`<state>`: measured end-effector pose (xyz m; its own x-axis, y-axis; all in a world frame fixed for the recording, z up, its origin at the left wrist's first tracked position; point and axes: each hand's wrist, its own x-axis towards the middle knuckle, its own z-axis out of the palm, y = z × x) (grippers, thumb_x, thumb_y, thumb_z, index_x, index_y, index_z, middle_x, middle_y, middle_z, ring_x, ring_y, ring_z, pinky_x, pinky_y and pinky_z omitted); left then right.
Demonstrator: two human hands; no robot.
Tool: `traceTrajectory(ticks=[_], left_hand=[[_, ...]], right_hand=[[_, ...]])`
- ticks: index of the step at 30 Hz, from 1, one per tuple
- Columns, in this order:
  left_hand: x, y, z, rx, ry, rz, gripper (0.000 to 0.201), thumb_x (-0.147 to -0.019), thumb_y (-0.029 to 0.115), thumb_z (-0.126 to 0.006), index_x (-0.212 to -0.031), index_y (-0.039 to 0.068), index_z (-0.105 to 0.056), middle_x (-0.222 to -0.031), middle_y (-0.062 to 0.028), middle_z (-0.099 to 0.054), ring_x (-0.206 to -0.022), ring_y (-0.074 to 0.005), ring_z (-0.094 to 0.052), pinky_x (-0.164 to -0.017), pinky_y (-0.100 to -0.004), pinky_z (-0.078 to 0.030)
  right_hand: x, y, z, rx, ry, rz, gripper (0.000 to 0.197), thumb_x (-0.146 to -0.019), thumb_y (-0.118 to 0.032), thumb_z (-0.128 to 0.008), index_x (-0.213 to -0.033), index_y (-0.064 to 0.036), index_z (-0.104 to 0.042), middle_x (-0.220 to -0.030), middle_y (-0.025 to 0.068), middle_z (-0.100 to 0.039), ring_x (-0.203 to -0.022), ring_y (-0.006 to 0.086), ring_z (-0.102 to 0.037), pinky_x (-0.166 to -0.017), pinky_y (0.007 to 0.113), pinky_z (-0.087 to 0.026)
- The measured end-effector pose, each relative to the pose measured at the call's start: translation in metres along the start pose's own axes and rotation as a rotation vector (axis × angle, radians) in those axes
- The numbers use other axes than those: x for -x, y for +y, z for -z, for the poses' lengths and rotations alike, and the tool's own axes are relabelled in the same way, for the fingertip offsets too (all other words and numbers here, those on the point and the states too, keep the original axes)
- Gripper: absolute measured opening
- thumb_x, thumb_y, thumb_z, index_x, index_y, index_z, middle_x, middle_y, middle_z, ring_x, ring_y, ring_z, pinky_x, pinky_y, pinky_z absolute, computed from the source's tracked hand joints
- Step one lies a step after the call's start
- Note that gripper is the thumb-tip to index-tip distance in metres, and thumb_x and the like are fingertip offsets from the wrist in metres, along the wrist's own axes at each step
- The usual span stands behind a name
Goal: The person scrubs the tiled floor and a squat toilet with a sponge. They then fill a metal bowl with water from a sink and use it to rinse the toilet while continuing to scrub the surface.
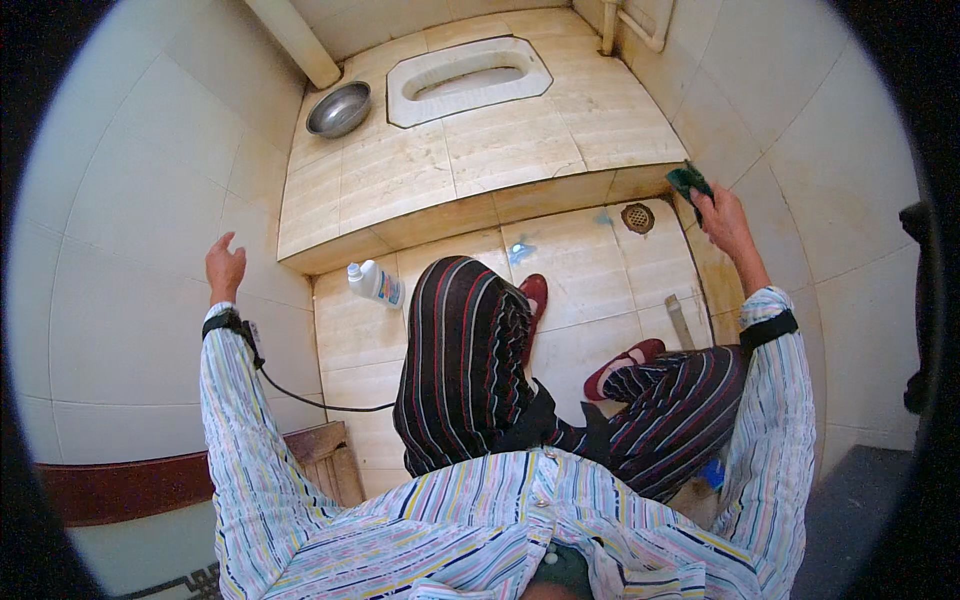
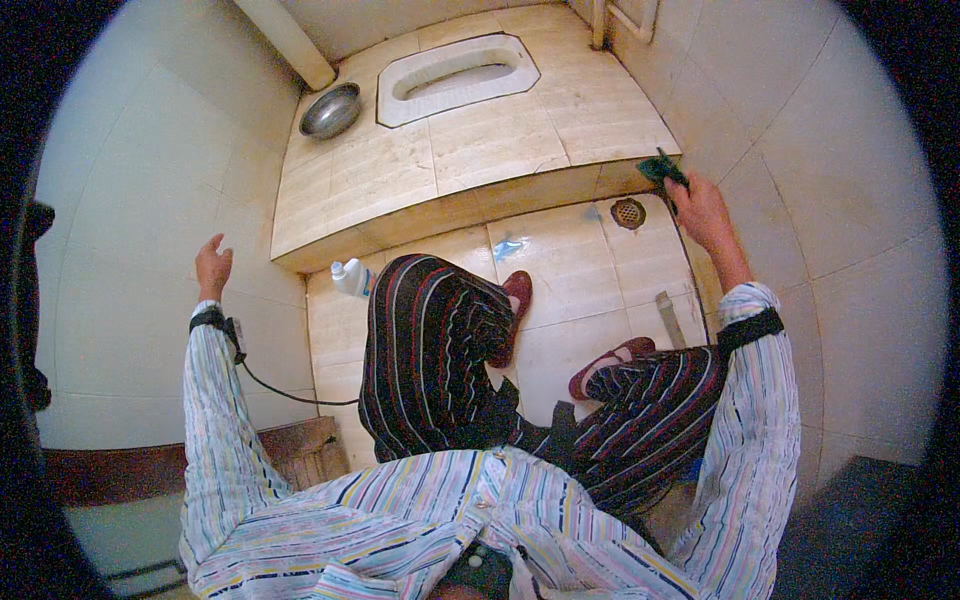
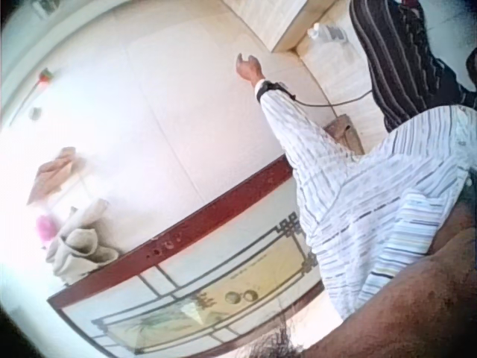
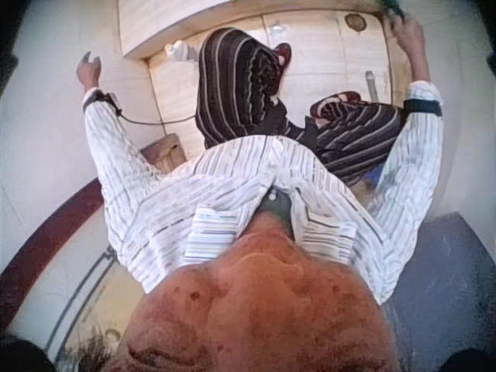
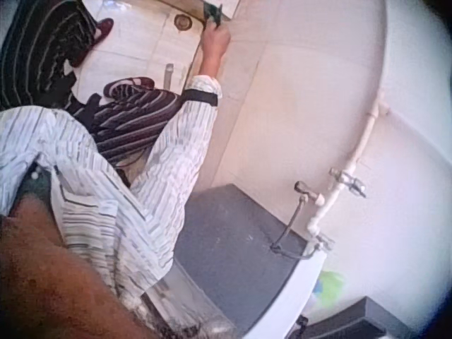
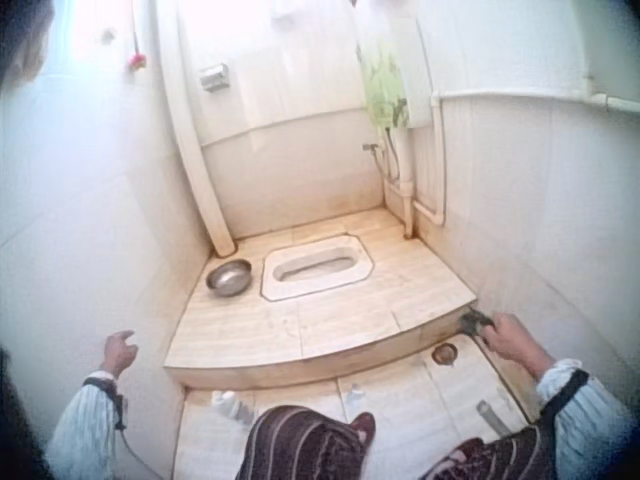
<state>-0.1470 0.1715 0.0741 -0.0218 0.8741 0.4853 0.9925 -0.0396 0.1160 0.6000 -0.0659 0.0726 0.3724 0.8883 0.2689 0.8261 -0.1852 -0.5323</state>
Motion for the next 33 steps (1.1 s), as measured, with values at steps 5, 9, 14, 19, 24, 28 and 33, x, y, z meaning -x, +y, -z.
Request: traceTrajectory(ticks=[5,9,14,19,24,28,33], left_hand=[[-0.027,0.041,-0.008,0.096,-0.033,-0.039,0.043,-0.072,0.016,-0.059,-0.114,0.008,-0.059,-0.108,-0.0181,-0.061,-0.099,-0.0322,-0.059,-0.086,-0.0383,-0.047],[-0.034,0.056,-0.028,0.100,-0.071,-0.001,0.042,-0.072,0.016,-0.060,-0.114,0.009,-0.059,-0.107,-0.0187,-0.061,-0.099,-0.0326,-0.059,-0.086,-0.0391,-0.047],[-0.036,0.058,-0.040,0.107,-0.041,-0.034,0.043,-0.073,0.015,-0.061,-0.115,0.012,-0.059,-0.100,-0.0203,-0.063,-0.093,-0.0358,-0.060,-0.080,-0.0421,-0.048],[-0.042,0.063,-0.028,-0.092,-0.180,0.001,0.042,-0.077,0.019,-0.063,-0.118,0.014,-0.056,-0.106,-0.0163,-0.062,-0.098,-0.0334,-0.058,-0.085,-0.0403,-0.047],[-0.047,0.023,-0.001,-0.232,-0.096,-0.155,0.039,-0.075,0.015,-0.063,-0.113,0.015,-0.059,-0.094,-0.0179,-0.064,-0.089,-0.0348,-0.060,-0.075,-0.0426,-0.049],[-0.038,-0.022,0.033,-0.338,-0.177,-0.215,0.040,-0.075,0.013,-0.062,-0.114,0.013,-0.058,-0.102,-0.0168,-0.063,-0.095,-0.0328,-0.059,-0.077,-0.0421,-0.049],[-0.024,-0.021,0.063,-0.353,-0.117,-0.363,0.049,-0.074,0.011,-0.061,-0.122,0.013,-0.051,-0.115,-0.0157,-0.058,-0.104,-0.0325,-0.055,-0.085,-0.0410,-0.046]], right_hand=[[0.009,-0.019,-0.002,-0.004,-0.160,-0.156,0.029,-0.087,-0.029,-0.050,-0.083,-0.0007,-0.057,-0.072,0.0211,-0.060,-0.069,0.0378,-0.058,-0.062,0.044,-0.044],[-0.007,-0.044,-0.018,0.139,-0.076,0.028,0.028,-0.087,-0.029,-0.051,-0.088,-0.0020,-0.057,-0.075,0.0213,-0.060,-0.071,0.0392,-0.058,-0.063,0.046,-0.044],[-0.032,-0.073,-0.041,0.315,0.008,0.038,0.026,-0.087,-0.028,-0.052,-0.096,-0.0042,-0.057,-0.081,0.0217,-0.062,-0.076,0.0404,-0.059,-0.068,0.048,-0.046],[-0.058,-0.061,-0.055,0.261,0.165,0.057,0.025,-0.088,-0.026,-0.052,-0.103,-0.0058,-0.054,-0.079,0.0205,-0.062,-0.074,0.0375,-0.061,-0.063,0.047,-0.048],[-0.030,-0.050,-0.041,0.300,0.250,0.030,0.026,-0.087,-0.026,-0.052,-0.107,-0.0086,-0.052,-0.078,0.0194,-0.062,-0.073,0.0365,-0.061,-0.063,0.047,-0.048],[0.057,-0.067,-0.033,0.213,0.348,0.007,0.026,-0.088,-0.026,-0.052,-0.109,-0.0118,-0.053,-0.075,0.0170,-0.063,-0.067,0.0356,-0.061,-0.060,0.044,-0.047],[0.190,-0.092,-0.026,0.180,0.402,-0.217,0.028,-0.087,-0.025,-0.053,-0.113,-0.0133,-0.053,-0.072,0.0160,-0.063,-0.066,0.0338,-0.062,-0.059,0.042,-0.046]])
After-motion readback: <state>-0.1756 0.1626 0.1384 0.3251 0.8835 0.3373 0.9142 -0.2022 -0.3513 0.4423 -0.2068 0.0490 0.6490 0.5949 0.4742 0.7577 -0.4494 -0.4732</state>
